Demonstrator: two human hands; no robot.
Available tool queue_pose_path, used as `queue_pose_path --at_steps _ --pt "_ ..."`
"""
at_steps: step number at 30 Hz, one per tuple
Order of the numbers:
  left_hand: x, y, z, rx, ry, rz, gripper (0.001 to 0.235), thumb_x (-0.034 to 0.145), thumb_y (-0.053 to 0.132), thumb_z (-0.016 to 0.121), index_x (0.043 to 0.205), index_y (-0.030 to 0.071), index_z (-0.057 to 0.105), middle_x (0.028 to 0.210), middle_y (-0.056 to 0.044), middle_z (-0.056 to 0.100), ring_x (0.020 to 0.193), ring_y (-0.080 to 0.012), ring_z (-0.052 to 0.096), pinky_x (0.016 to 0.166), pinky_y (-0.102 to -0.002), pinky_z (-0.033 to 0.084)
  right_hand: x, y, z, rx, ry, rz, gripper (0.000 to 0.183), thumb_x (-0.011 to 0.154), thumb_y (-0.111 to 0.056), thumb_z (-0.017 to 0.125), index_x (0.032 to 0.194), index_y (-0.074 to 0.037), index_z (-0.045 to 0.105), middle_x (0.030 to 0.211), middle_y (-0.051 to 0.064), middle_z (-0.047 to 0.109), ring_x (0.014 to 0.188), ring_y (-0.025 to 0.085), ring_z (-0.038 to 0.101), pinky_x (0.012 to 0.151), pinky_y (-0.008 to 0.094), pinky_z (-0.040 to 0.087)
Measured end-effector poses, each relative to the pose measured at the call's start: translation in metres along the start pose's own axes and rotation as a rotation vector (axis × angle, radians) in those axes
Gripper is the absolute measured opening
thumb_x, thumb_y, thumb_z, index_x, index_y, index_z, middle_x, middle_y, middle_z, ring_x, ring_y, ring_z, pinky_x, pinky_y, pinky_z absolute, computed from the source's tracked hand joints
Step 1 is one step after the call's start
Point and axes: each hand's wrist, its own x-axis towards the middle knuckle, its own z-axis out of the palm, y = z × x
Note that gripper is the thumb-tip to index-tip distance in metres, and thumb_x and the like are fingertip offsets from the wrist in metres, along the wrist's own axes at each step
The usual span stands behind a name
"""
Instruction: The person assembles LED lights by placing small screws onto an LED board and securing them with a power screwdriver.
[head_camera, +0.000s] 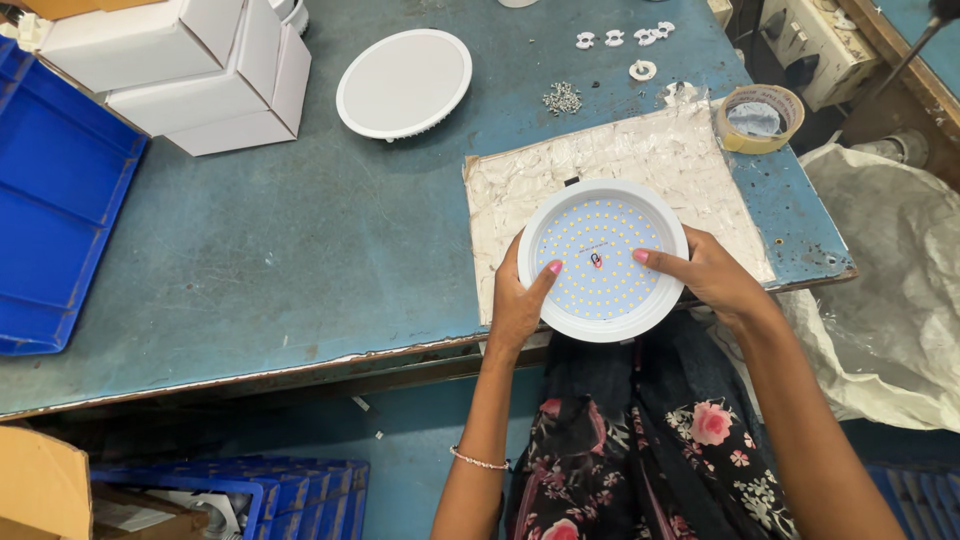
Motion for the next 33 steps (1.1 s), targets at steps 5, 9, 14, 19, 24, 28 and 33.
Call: queue_pose_path --at_steps 5,9,14,19,24,28,33 --pt "0.000 -0.003 -0.001 -0.007 0.008 -0.016 0.063 0.092 0.019 0.073 0.145 -0.006 0.049 0.128 -0.020 0.068 0.117 -0.0237 0.067 0.101 -0.036 0.056 -0.003 -0.005 0.004 -0.001 0.014 0.015 0.057 0.083 -0.030 0.077 0.131 0.000 0.065 0.112 0.013 0.076 0.101 0.018 0.071 0.090 0.032 0.055" --pt "0.002 -0.004 -0.002 0.020 0.028 -0.019 0.060 0.092 0.018 0.073 0.143 -0.005 0.050 0.126 -0.019 0.068 0.116 -0.0223 0.067 0.100 -0.036 0.055 -0.009 -0.001 0.013 0.000 0.098 -0.020 0.054 0.087 -0.032 0.073 0.130 0.000 0.065 0.107 0.013 0.076 0.093 0.017 0.071 0.082 0.031 0.056" --pt "-0.007 0.000 -0.001 0.049 0.072 0.033 0.051 0.096 0.020 0.070 0.138 -0.003 0.054 0.118 -0.016 0.069 0.106 -0.0180 0.066 0.094 -0.032 0.055 -0.011 0.010 0.023 -0.039 0.194 -0.099 0.048 0.097 -0.037 0.064 0.128 -0.001 0.066 0.102 0.010 0.075 0.089 0.015 0.070 0.078 0.029 0.055" --pt "-0.005 0.004 0.006 0.056 0.129 -0.034 0.037 0.100 0.022 0.065 0.127 -0.002 0.060 0.104 -0.012 0.074 0.094 -0.0139 0.067 0.084 -0.029 0.054 -0.008 0.015 0.028 -0.112 0.235 -0.169 0.047 0.101 -0.039 0.059 0.124 0.000 0.068 0.097 0.010 0.074 0.086 0.014 0.067 0.076 0.030 0.054" --pt "0.005 -0.004 0.009 0.042 0.286 -0.118 0.031 0.098 0.018 0.065 0.121 -0.002 0.064 0.096 -0.012 0.073 0.086 -0.0152 0.066 0.079 -0.030 0.053 -0.007 0.019 0.024 -0.063 0.178 -0.178 0.051 0.103 -0.043 0.054 0.129 -0.001 0.065 0.102 0.009 0.073 0.090 0.013 0.066 0.079 0.028 0.053" --pt "0.024 -0.020 0.003 -0.062 0.416 -0.160 0.027 0.098 0.015 0.064 0.119 -0.002 0.062 0.098 -0.013 0.072 0.086 -0.0178 0.068 0.082 -0.032 0.055 -0.003 0.024 0.016 0.004 0.104 -0.271 0.054 0.107 -0.043 0.045 0.136 0.000 0.061 0.109 0.008 0.071 0.100 0.012 0.062 0.089 0.027 0.050" --pt "0.024 -0.023 0.005 0.172 0.520 -0.110 0.027 0.098 0.011 0.058 0.122 -0.001 0.058 0.109 -0.016 0.070 0.099 -0.0230 0.068 0.090 -0.036 0.052 -0.002 0.027 0.013 -0.038 0.087 -0.257 0.053 0.108 -0.042 0.042 0.136 -0.001 0.060 0.109 0.008 0.070 0.100 0.013 0.061 0.089 0.028 0.049"
